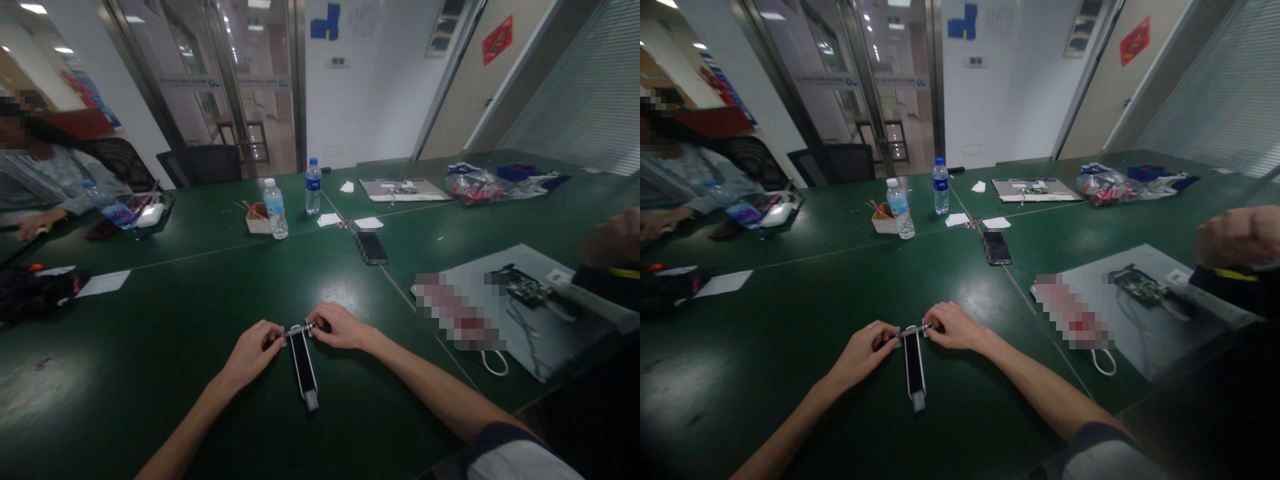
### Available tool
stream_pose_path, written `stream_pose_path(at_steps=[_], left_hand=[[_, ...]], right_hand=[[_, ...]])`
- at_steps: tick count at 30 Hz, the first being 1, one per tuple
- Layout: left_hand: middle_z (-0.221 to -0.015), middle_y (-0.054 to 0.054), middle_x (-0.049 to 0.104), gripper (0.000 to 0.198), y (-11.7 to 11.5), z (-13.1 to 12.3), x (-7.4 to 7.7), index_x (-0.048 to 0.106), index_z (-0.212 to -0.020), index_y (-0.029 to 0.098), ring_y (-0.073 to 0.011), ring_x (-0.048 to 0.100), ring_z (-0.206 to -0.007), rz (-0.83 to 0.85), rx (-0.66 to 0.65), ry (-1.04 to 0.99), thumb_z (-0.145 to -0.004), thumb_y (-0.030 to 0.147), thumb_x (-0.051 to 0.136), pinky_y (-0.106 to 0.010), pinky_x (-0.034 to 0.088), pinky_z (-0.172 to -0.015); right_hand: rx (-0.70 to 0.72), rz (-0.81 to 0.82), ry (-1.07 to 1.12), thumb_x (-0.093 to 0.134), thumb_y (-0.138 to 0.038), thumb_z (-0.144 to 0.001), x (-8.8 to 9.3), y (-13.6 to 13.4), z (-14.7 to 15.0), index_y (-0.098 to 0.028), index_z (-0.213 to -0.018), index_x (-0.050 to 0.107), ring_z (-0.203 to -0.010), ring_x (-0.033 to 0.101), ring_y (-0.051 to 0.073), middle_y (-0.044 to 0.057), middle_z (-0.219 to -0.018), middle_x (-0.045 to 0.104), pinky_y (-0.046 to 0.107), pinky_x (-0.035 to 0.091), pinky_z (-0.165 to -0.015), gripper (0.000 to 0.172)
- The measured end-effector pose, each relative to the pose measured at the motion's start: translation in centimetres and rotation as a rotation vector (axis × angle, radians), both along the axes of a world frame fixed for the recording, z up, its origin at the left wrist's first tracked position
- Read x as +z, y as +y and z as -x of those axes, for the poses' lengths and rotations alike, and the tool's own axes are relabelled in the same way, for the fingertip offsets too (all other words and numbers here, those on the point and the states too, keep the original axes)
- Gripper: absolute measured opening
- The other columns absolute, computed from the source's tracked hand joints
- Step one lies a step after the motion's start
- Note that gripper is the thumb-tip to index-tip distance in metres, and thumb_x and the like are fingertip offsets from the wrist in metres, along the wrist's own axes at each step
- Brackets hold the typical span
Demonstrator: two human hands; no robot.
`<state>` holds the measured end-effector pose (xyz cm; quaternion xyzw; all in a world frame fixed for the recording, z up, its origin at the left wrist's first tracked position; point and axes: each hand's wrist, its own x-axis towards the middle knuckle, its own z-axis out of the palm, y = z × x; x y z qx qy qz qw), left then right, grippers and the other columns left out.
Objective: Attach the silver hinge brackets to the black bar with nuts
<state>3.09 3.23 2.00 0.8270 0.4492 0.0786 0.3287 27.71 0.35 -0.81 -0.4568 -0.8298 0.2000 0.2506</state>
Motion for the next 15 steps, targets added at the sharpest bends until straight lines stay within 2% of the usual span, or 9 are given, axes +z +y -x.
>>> stream_pose_path(at_steps=[10,15], left_hand=[[-0.087,-0.005,0.055,0.032,-0.04,0.02,-0.50,0.061,-0.101,0.015,-0.0201,0.052,-0.072,-0.022,-0.007,-0.002,-0.088,0.040,0.045,-0.030,0.043,-0.061],[-0.087,-0.004,0.055,0.026,-0.11,-0.02,-0.45,0.061,-0.095,0.016,-0.0199,0.052,-0.072,-0.033,0.007,-0.013,-0.086,0.036,0.048,-0.029,0.042,-0.061]], right_hand=[[0.011,-0.009,-0.001,0.057,-0.022,-0.083,-0.04,0.00,0.00,-0.016,-0.092,0.057,-0.070,0.049,0.012,-0.002,-0.073,0.052,0.026,0.036,-0.071,0.011],[0.007,-0.019,-0.002,0.055,-0.022,-0.084,-0.43,-0.01,0.06,-0.017,-0.093,0.057,-0.070,0.048,0.012,-0.002,-0.073,0.051,0.026,0.035,-0.071,0.010]])
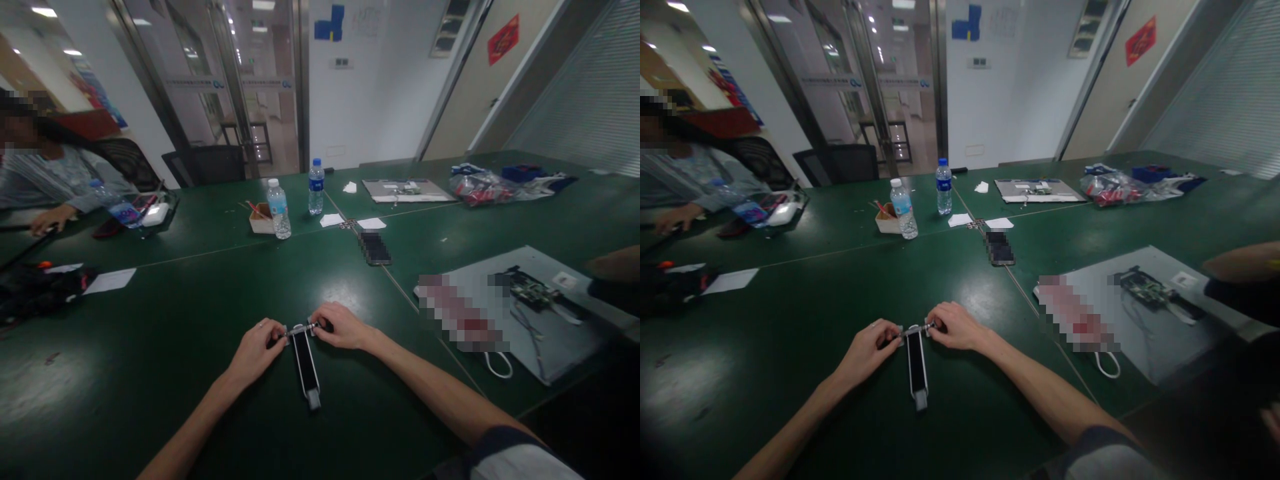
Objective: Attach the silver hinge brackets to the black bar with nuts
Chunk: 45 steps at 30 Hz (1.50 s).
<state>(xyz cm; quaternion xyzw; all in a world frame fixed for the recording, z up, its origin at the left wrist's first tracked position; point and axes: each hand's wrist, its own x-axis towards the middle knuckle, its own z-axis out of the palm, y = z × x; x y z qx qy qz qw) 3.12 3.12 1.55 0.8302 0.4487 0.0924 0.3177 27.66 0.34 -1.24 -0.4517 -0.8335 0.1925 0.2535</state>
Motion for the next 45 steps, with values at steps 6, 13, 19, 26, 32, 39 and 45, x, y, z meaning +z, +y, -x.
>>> stream_pose_path(at_steps=[6,13,19,26,32,39,45], left_hand=[[-0.084,-0.003,0.055,0.024,0.1,0.0,-0.1,0.061,-0.094,0.016,-0.0194,0.052,-0.072,-0.029,-0.008,0.018,-0.086,0.035,0.049,-0.029,0.042,-0.062],[-0.085,-0.003,0.055,0.020,-0.1,-0.1,0.2,0.061,-0.093,0.017,-0.0196,0.053,-0.074,-0.036,-0.006,0.025,-0.086,0.032,0.050,-0.028,0.043,-0.063],[-0.087,-0.003,0.056,0.020,0.2,0.4,-0.8,0.061,-0.095,0.018,-0.0196,0.054,-0.076,-0.085,-0.032,-0.002,-0.086,0.033,0.051,-0.029,0.044,-0.064],[-0.086,-0.003,0.056,0.016,0.2,0.5,-1.0,0.060,-0.092,0.018,-0.0192,0.053,-0.075,-0.118,-0.052,-0.026,-0.086,0.030,0.051,-0.029,0.044,-0.064],[-0.081,-0.002,0.054,0.010,0.1,0.4,-0.9,0.059,-0.086,0.018,-0.0193,0.054,-0.074,-0.137,-0.051,-0.054,-0.084,0.024,0.051,-0.027,0.043,-0.063],[-0.079,-0.002,0.055,0.009,0.1,0.4,-1.0,0.058,-0.082,0.018,-0.0196,0.055,-0.073,-0.147,-0.044,-0.076,-0.083,0.023,0.051,-0.027,0.044,-0.062],[-0.078,-0.002,0.055,0.010,0.1,0.4,-1.4,0.059,-0.081,0.018,-0.0194,0.055,-0.073,-0.154,-0.033,-0.096,-0.083,0.024,0.051,-0.027,0.044,-0.062]], right_hand=[[-0.001,-0.004,-0.008,0.055,-0.022,-0.084,-0.1,0.0,0.1,-0.017,-0.092,0.057,-0.071,0.048,0.013,-0.002,-0.072,0.051,0.026,0.034,-0.071,0.010],[0.002,-0.013,-0.008,0.054,-0.021,-0.085,0.3,-0.1,0.1,-0.016,-0.091,0.057,-0.069,0.047,0.012,-0.002,-0.071,0.050,0.026,0.034,-0.070,0.009],[-0.075,0.019,-0.019,0.054,-0.024,-0.084,1.1,-0.6,0.8,-0.016,-0.098,0.054,-0.078,0.050,0.014,0.002,-0.087,0.053,0.027,0.039,-0.072,0.016],[-0.294,0.137,-0.161,0.053,-0.044,-0.085,3.6,-3.9,5.3,-0.020,-0.122,0.040,-0.087,0.054,0.020,0.010,-0.114,0.043,0.033,0.047,-0.070,0.046],[-0.304,0.168,-0.347,0.047,-0.026,-0.086,4.9,-4.4,8.4,-0.020,-0.118,0.041,-0.085,0.058,0.022,0.011,-0.113,0.044,0.034,0.049,-0.064,0.033],[-0.294,0.160,-0.422,0.052,-0.020,-0.082,4.8,-3.9,9.2,-0.021,-0.118,0.040,-0.088,0.058,0.023,0.012,-0.116,0.044,0.033,0.049,-0.065,0.039],[-0.269,0.100,-0.469,0.053,-0.018,-0.080,4.0,-3.8,9.0,-0.020,-0.118,0.041,-0.092,0.057,0.025,0.011,-0.114,0.045,0.032,0.049,-0.065,0.040]])
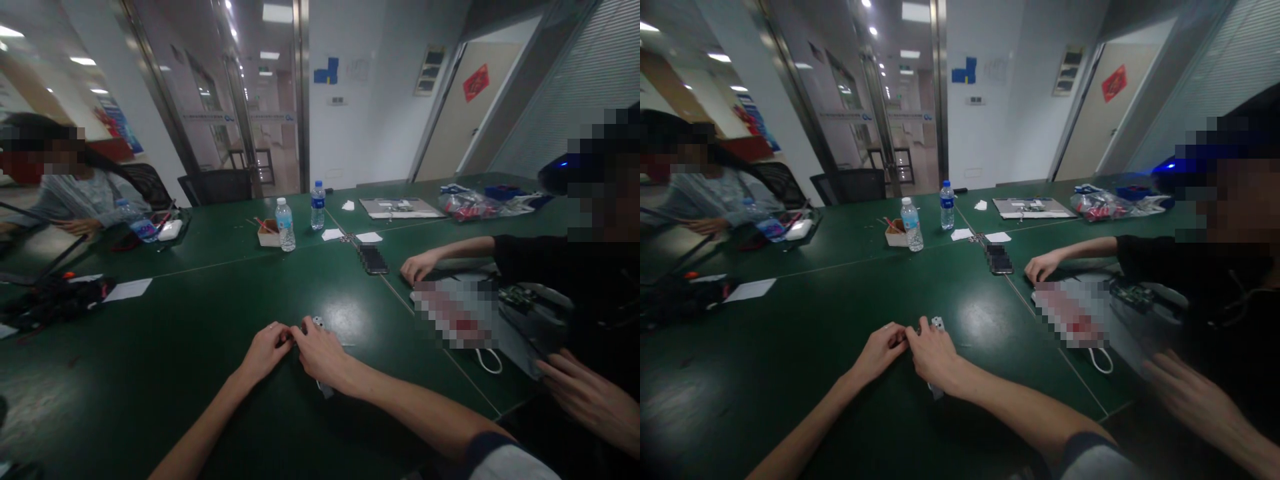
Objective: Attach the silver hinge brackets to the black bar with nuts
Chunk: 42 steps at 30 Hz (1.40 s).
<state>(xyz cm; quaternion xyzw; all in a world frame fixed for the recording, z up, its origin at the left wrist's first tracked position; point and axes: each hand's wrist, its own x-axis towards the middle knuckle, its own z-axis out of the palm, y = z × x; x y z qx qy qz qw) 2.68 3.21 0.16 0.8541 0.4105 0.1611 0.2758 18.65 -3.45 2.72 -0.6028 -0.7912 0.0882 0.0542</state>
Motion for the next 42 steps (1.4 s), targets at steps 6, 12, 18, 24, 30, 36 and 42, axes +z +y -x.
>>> stream_pose_path(at_steps=[6,12,18,24,30,36,42], left_hand=[[-0.086,-0.002,0.055,0.022,0.4,0.4,-0.5,0.060,-0.099,0.018,-0.0185,0.054,-0.072,-0.016,0.040,-0.040,-0.085,0.033,0.053,-0.028,0.045,-0.062],[-0.089,-0.003,0.056,0.022,0.7,1.1,-0.5,0.059,-0.103,0.017,-0.0172,0.054,-0.071,-0.020,0.110,-0.061,-0.087,0.029,0.050,-0.028,0.047,-0.062],[-0.088,-0.003,0.057,0.018,0.6,1.1,-0.7,0.061,-0.099,0.017,-0.0172,0.055,-0.073,-0.035,0.102,-0.064,-0.086,0.023,0.051,-0.028,0.047,-0.064],[-0.090,-0.004,0.057,0.018,0.5,1.1,-0.9,0.060,-0.102,0.016,-0.0173,0.056,-0.076,-0.028,0.091,-0.042,-0.087,0.020,0.049,-0.027,0.048,-0.066],[-0.096,-0.005,0.057,0.019,0.3,1.1,-0.8,0.060,-0.104,0.018,-0.0180,0.058,-0.083,0.006,0.074,-0.010,-0.088,0.020,0.049,-0.028,0.049,-0.071],[-0.100,-0.004,0.057,0.021,0.2,1.1,-1.1,0.059,-0.108,0.019,-0.0185,0.057,-0.088,0.024,0.059,0.000,-0.090,0.021,0.049,-0.030,0.049,-0.076],[-0.104,-0.005,0.057,0.021,0.1,1.1,-1.0,0.058,-0.109,0.019,-0.0186,0.057,-0.090,0.033,0.053,-0.007,-0.090,0.022,0.048,-0.031,0.049,-0.079]], right_hand=[[-0.056,-0.042,-0.009,0.046,-0.014,-0.083,-0.7,1.9,-1.3,-0.027,-0.121,0.042,-0.086,0.058,0.022,0.011,-0.114,0.045,0.030,0.047,-0.061,0.040],[-0.212,-0.131,-0.170,0.043,-0.007,-0.085,-1.8,8.1,-4.5,-0.026,-0.121,0.048,-0.088,0.059,0.020,0.011,-0.113,0.046,0.027,0.046,-0.066,0.041],[-0.305,-0.157,-0.242,0.033,-0.010,-0.092,-2.5,15.4,-7.4,-0.021,-0.120,0.053,-0.098,0.056,0.024,0.015,-0.118,0.045,0.032,0.045,-0.075,0.036],[-0.397,-0.156,-0.270,0.028,-0.015,-0.095,-3.5,20.8,-10.1,-0.021,-0.124,0.051,-0.103,0.052,0.027,0.017,-0.123,0.042,0.035,0.041,-0.080,0.038],[-0.442,-0.162,-0.275,0.028,-0.014,-0.095,-4.7,23.9,-12.2,-0.024,-0.139,0.033,-0.105,0.048,0.027,0.018,-0.125,0.041,0.036,0.037,-0.084,0.046],[-0.444,-0.142,-0.284,0.027,-0.018,-0.095,-5.8,25.5,-13.1,-0.025,-0.136,0.038,-0.107,0.045,0.028,0.017,-0.130,0.037,0.038,0.035,-0.085,0.043],[-0.458,-0.156,-0.286,0.024,-0.019,-0.095,-6.5,25.6,-13.3,-0.027,-0.143,0.026,-0.110,0.042,0.029,0.017,-0.134,0.035,0.041,0.034,-0.086,0.050]])
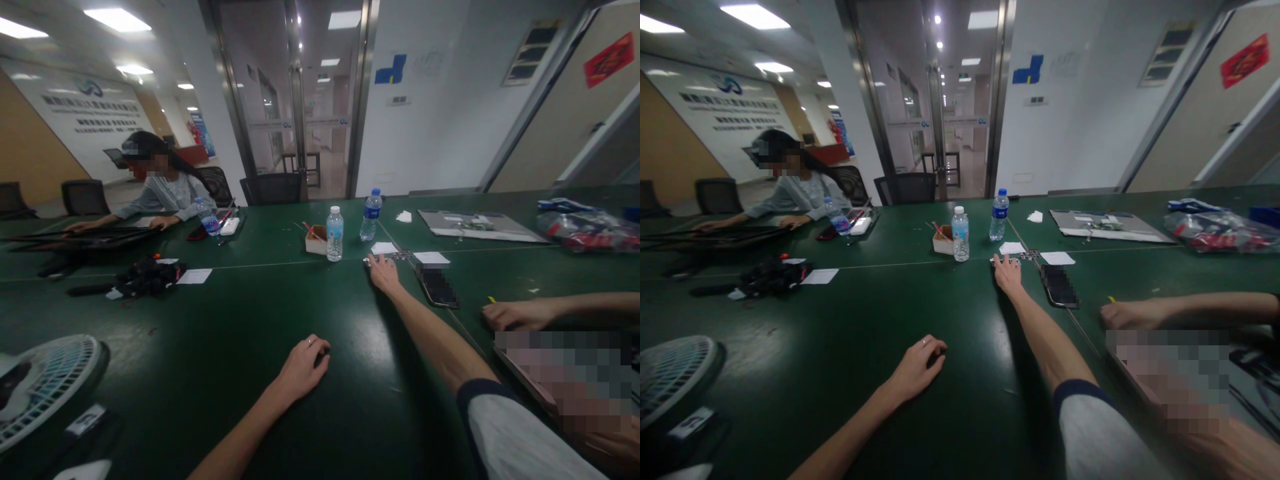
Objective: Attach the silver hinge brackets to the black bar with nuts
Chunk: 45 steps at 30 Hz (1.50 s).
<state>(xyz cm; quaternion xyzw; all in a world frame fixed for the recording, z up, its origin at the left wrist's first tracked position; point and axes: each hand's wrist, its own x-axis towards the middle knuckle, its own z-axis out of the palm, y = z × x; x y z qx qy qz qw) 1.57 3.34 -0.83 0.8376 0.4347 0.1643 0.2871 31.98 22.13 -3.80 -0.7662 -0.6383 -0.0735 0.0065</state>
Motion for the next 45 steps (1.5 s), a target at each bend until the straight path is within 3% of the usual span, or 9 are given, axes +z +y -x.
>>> stream_pose_path(at_steps=[6,12,17,21,27,32,37,45], left_hand=[[-0.103,-0.005,0.057,0.020,0.02,-0.09,0.09,0.059,-0.107,0.019,-0.0193,0.057,-0.091,-0.008,0.000,0.007,-0.090,0.021,0.048,-0.032,0.049,-0.079],[-0.103,-0.005,0.057,0.021,-0.02,-0.15,0.27,0.058,-0.108,0.019,-0.0192,0.057,-0.090,-0.014,-0.002,0.006,-0.090,0.021,0.048,-0.032,0.049,-0.078],[-0.104,-0.005,0.057,0.020,-0.08,-0.14,0.26,0.059,-0.107,0.020,-0.0190,0.058,-0.091,-0.017,0.002,0.001,-0.090,0.020,0.049,-0.031,0.050,-0.079],[-0.104,-0.005,0.058,0.021,-0.12,-0.19,0.36,0.059,-0.107,0.020,-0.0192,0.058,-0.091,-0.022,0.003,0.008,-0.089,0.018,0.049,-0.031,0.050,-0.078],[-0.103,-0.005,0.058,0.020,-0.13,-0.19,0.49,0.059,-0.107,0.018,-0.0190,0.059,-0.091,-0.044,-0.002,0.016,-0.090,0.019,0.049,-0.031,0.050,-0.079],[-0.101,-0.005,0.059,0.020,0.08,-0.17,0.20,0.059,-0.106,0.019,-0.0188,0.059,-0.088,-0.065,-0.012,0.021,-0.089,0.019,0.049,-0.031,0.051,-0.077],[-0.099,-0.005,0.058,0.020,0.36,-0.20,-0.26,0.059,-0.107,0.018,-0.0194,0.059,-0.088,-0.082,-0.026,0.026,-0.090,0.020,0.047,-0.031,0.051,-0.075],[-0.098,-0.004,0.057,0.020,0.30,-0.03,-0.33,0.058,-0.108,0.019,-0.0185,0.059,-0.086,-0.106,-0.043,0.030,-0.091,0.020,0.046,-0.030,0.052,-0.074]], right_hand=[[0.003,-0.020,0.003,0.021,-0.022,-0.096,-0.30,0.02,0.05,-0.027,-0.137,0.038,-0.110,0.042,0.030,0.016,-0.132,0.036,0.041,0.034,-0.086,0.044],[-0.006,-0.012,0.010,0.022,-0.022,-0.095,-0.47,0.19,-0.10,-0.027,-0.143,0.027,-0.113,0.040,0.030,0.017,-0.134,0.035,0.042,0.034,-0.088,0.048],[0.000,0.000,0.013,0.023,-0.021,-0.095,-0.33,0.14,-0.05,-0.029,-0.138,0.036,-0.111,0.041,0.030,0.015,-0.132,0.037,0.042,0.035,-0.086,0.046],[-0.006,-0.012,0.019,0.021,-0.019,-0.095,-0.18,0.04,0.02,-0.025,-0.143,0.026,-0.112,0.040,0.030,0.018,-0.132,0.036,0.042,0.035,-0.086,0.049],[-0.003,0.002,0.026,0.023,-0.020,-0.094,-0.27,0.21,-0.05,-0.028,-0.140,0.034,-0.112,0.040,0.031,0.016,-0.133,0.036,0.043,0.035,-0.087,0.048],[-0.014,-0.019,0.033,0.020,-0.019,-0.095,-0.34,0.21,-0.04,-0.027,-0.145,0.024,-0.113,0.040,0.031,0.017,-0.135,0.035,0.044,0.035,-0.087,0.051],[-0.032,-0.012,0.040,0.020,-0.021,-0.095,-0.15,0.20,0.16,-0.029,-0.139,0.036,-0.115,0.038,0.032,0.015,-0.137,0.035,0.044,0.035,-0.088,0.047],[-0.049,-0.020,0.078,0.019,-0.018,-0.094,0.13,0.01,0.43,-0.027,-0.140,0.033,-0.115,0.038,0.032,0.016,-0.137,0.035,0.045,0.035,-0.088,0.049]])
